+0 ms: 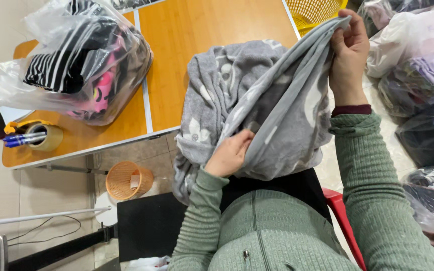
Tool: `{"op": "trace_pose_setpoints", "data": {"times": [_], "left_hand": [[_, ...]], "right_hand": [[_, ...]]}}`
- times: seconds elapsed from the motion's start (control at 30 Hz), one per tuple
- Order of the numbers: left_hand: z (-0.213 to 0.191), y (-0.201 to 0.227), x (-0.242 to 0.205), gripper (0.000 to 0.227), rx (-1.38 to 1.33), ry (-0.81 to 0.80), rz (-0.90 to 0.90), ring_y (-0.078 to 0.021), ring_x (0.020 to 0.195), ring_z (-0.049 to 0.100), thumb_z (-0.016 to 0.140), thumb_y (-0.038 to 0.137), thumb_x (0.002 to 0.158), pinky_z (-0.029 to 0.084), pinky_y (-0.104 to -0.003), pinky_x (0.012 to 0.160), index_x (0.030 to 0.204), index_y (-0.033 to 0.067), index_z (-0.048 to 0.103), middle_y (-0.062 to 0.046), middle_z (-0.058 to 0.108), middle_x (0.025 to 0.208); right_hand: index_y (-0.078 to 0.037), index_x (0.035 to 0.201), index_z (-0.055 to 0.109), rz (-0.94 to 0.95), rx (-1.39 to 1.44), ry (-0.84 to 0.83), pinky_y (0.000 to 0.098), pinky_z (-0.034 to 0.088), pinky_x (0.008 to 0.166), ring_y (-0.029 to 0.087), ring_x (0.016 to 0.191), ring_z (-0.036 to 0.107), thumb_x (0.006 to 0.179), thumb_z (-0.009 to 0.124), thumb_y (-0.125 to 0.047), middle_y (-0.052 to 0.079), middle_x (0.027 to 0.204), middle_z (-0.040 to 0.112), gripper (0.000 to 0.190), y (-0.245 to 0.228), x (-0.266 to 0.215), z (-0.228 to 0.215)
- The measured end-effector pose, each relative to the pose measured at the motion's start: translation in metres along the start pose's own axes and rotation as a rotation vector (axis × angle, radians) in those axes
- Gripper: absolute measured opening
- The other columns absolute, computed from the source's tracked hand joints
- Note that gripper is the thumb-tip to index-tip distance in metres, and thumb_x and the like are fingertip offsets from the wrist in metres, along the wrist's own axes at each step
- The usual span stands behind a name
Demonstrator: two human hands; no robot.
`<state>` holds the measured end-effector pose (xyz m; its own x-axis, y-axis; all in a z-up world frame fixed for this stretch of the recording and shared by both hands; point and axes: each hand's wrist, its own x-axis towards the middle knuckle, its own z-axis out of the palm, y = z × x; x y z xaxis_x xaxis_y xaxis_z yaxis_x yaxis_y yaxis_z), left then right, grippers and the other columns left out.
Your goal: The person folds a gray patterned blanket on a table, repeatedly smoothing and aligning edges by hand. The blanket is handled one at a time and adjusted multiple times without being placed into a container or final location.
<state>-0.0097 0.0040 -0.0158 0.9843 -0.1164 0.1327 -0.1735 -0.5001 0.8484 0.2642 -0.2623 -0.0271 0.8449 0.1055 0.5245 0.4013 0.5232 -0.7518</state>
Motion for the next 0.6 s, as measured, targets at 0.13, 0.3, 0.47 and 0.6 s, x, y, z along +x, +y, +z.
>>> {"op": "trace_pose_setpoints", "data": {"times": [0.13, 0.3, 0.47, 0.6], "left_hand": [[0.004, -0.018, 0.001, 0.016, 0.267, 0.378, -0.231, -0.043, 0.1, 0.066, 0.058, 0.017, 0.1, 0.049, -0.05, 0.083, 0.105, 0.0038, 0.065, -0.021, 0.071, 0.102], [-0.002, -0.037, 0.004, 0.061, 0.346, 0.406, -0.301, -0.0462, 0.113, 0.059, 0.078, 0.028, 0.085, 0.049, -0.05, 0.09, 0.132, 0.0006, 0.051, -0.024, 0.057, 0.132], [-0.013, -0.038, 0.014, 0.102, 0.369, 0.504, -0.28, -0.0484, 0.123, 0.052, 0.09, 0.03, 0.07, 0.047, -0.049, 0.098, 0.149, -0.0028, 0.033, -0.028, 0.046, 0.144], [-0.024, -0.042, 0.015, 0.087, 0.405, 0.487, -0.33, -0.0453, 0.12, 0.054, 0.09, 0.03, 0.069, 0.046, -0.048, 0.098, 0.139, 0.0015, 0.047, -0.022, 0.054, 0.137]], "right_hand": [[-0.006, 0.147, 0.057, -0.024, -0.042, 0.095, 0.0204, 0.049, 0.092, 0.007, 0.1, 0.062, 0.119, 0.062, -0.004, 0.0, 0.116, 0.067, 0.029, 0.013, -0.008, -0.008], [-0.006, 0.143, 0.058, 0.1, -0.191, 0.154, 0.0212, 0.05, 0.091, 0.005, 0.101, 0.061, 0.113, 0.057, 0.001, -0.003, 0.113, 0.066, 0.03, 0.022, -0.028, -0.008], [-0.005, 0.143, 0.059, 0.114, -0.286, 0.123, 0.0201, 0.048, 0.089, 0.004, 0.099, 0.06, 0.112, 0.058, 0.002, -0.004, 0.111, 0.065, 0.032, 0.019, -0.032, -0.01], [-0.006, 0.143, 0.059, 0.144, -0.31, 0.113, 0.0201, 0.047, 0.087, 0.004, 0.096, 0.059, 0.112, 0.059, -0.001, -0.004, 0.108, 0.065, 0.032, 0.018, -0.041, -0.01]]}}
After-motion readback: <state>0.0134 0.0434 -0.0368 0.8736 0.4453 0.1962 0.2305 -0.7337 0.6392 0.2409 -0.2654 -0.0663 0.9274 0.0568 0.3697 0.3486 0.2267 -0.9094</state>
